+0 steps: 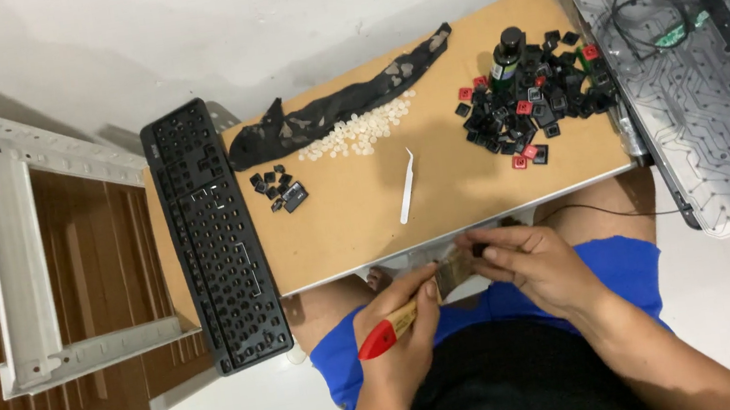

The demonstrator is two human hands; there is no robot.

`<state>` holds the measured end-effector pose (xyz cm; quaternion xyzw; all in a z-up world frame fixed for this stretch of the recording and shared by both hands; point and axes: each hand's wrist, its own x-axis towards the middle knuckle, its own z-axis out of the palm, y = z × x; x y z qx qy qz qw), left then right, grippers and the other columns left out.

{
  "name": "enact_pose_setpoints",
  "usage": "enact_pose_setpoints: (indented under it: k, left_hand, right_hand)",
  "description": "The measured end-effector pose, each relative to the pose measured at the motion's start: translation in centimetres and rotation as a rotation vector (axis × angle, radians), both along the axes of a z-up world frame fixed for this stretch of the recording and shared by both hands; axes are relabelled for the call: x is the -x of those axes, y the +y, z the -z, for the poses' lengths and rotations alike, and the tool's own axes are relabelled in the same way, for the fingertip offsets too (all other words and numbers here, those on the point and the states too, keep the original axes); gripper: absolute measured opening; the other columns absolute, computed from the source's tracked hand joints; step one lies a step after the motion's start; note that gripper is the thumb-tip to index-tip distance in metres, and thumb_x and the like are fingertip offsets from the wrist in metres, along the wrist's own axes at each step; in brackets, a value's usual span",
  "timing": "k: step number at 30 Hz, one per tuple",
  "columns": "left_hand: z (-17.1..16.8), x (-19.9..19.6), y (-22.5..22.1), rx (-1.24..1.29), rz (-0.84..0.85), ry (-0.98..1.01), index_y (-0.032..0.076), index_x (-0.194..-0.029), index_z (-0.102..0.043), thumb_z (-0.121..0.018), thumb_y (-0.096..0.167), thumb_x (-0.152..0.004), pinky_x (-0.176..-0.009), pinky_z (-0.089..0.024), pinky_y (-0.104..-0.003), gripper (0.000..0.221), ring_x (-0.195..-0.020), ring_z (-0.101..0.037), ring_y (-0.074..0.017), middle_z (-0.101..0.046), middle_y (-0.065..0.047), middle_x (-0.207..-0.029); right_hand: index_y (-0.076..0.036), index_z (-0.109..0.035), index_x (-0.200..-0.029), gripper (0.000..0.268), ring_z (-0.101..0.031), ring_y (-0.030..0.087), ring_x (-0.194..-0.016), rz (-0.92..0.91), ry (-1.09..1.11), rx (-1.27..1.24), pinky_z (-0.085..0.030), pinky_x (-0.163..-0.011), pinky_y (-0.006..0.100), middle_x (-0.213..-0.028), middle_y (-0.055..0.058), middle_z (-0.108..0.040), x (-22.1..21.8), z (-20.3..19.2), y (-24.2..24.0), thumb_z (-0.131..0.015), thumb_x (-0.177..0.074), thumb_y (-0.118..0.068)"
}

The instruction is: Cleaning individual keyboard keycaps using a paintbrush at a workbench.

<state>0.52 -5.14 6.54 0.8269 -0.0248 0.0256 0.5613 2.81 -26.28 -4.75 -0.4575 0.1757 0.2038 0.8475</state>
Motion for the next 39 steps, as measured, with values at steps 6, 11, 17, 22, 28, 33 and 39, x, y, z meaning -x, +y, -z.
enact_pose_setpoints:
  k: [6,11,17,22,28,33,39]
  left_hand:
    - [-0.2,1.4,1.3,-0.006,-0.154,-0.056,0.010,-0.108,-0.079,-0.065,0.018,-0.096,-0.080,-0.062,-0.025,0.020,-0.091,-0.080,-0.0158,-0.083,-0.008,-0.104]
    - [-0.3,2.9,3.2,-0.075,-0.250,-0.023,0.011,-0.105,-0.080,-0.063,0.025,-0.095,-0.076,-0.062,-0.025,0.025,-0.086,-0.080,-0.0151,-0.083,-0.005,-0.098]
    - [0.9,3.8,5.7,-0.039,-0.366,-0.039,0.005,-0.105,-0.079,-0.062,0.024,-0.095,-0.077,-0.061,-0.025,0.027,-0.088,-0.078,-0.0162,-0.082,-0.008,-0.099]
    - [1.9,4.6,6.7,0.012,-0.355,-0.030,0.004,-0.106,-0.078,-0.062,0.020,-0.096,-0.082,-0.064,-0.028,0.025,-0.094,-0.079,-0.0193,-0.081,-0.010,-0.102]
    - [2.3,4.9,5.2,0.014,-0.127,-0.036,0.011,-0.107,-0.080,-0.063,0.029,-0.096,-0.082,-0.064,-0.028,0.027,-0.093,-0.082,-0.0194,-0.083,-0.007,-0.104]
    - [1.9,4.7,3.5,0.137,-0.040,-0.025,0.009,-0.106,-0.080,-0.066,0.024,-0.095,-0.083,-0.063,-0.027,0.023,-0.094,-0.081,-0.0184,-0.083,-0.008,-0.105]
    - [1.1,4.1,1.8,0.123,0.096,-0.151,0.007,-0.111,-0.075,-0.063,0.023,-0.099,-0.085,-0.064,-0.029,0.024,-0.098,-0.081,-0.0219,-0.080,-0.011,-0.109]
  right_hand:
    - [0.008,-0.061,-0.134,0.044,-0.067,0.043,-0.123,0.049,-0.058,0.033,-0.055,-0.105,0.052,-0.133,0.031,-0.067,0.0,-1.8,-2.4,-0.060,-0.090,0.001]
    - [0.005,-0.060,-0.132,0.038,-0.068,0.047,-0.122,0.118,0.012,0.117,-0.056,-0.100,0.050,-0.135,0.031,-0.066,0.7,-2.0,-3.8,-0.053,-0.095,0.000]
    - [0.005,-0.059,-0.133,0.037,-0.066,0.047,-0.123,0.163,0.007,0.144,-0.054,-0.105,0.052,-0.132,0.031,-0.066,1.2,-0.8,-4.5,-0.052,-0.097,0.000]
    - [0.005,-0.058,-0.134,0.038,-0.065,0.049,-0.125,0.158,0.010,0.164,-0.052,-0.108,0.053,-0.131,0.032,-0.066,0.8,-1.6,-2.7,-0.051,-0.098,-0.002]
    - [0.008,-0.062,-0.131,0.039,-0.068,0.049,-0.124,0.086,0.010,0.059,-0.055,-0.101,0.051,-0.136,0.035,-0.067,2.9,-2.6,0.4,-0.054,-0.093,0.001]
    - [0.007,-0.064,-0.129,0.037,-0.069,0.046,-0.124,0.057,-0.005,0.017,-0.056,-0.099,0.049,-0.135,0.034,-0.069,5.0,-2.4,0.6,-0.055,-0.094,0.000]
    - [0.011,-0.065,-0.128,0.038,-0.072,0.041,-0.111,0.109,0.048,0.017,-0.058,-0.098,0.050,-0.130,0.031,-0.071,6.3,-2.9,0.5,-0.058,-0.091,0.004]
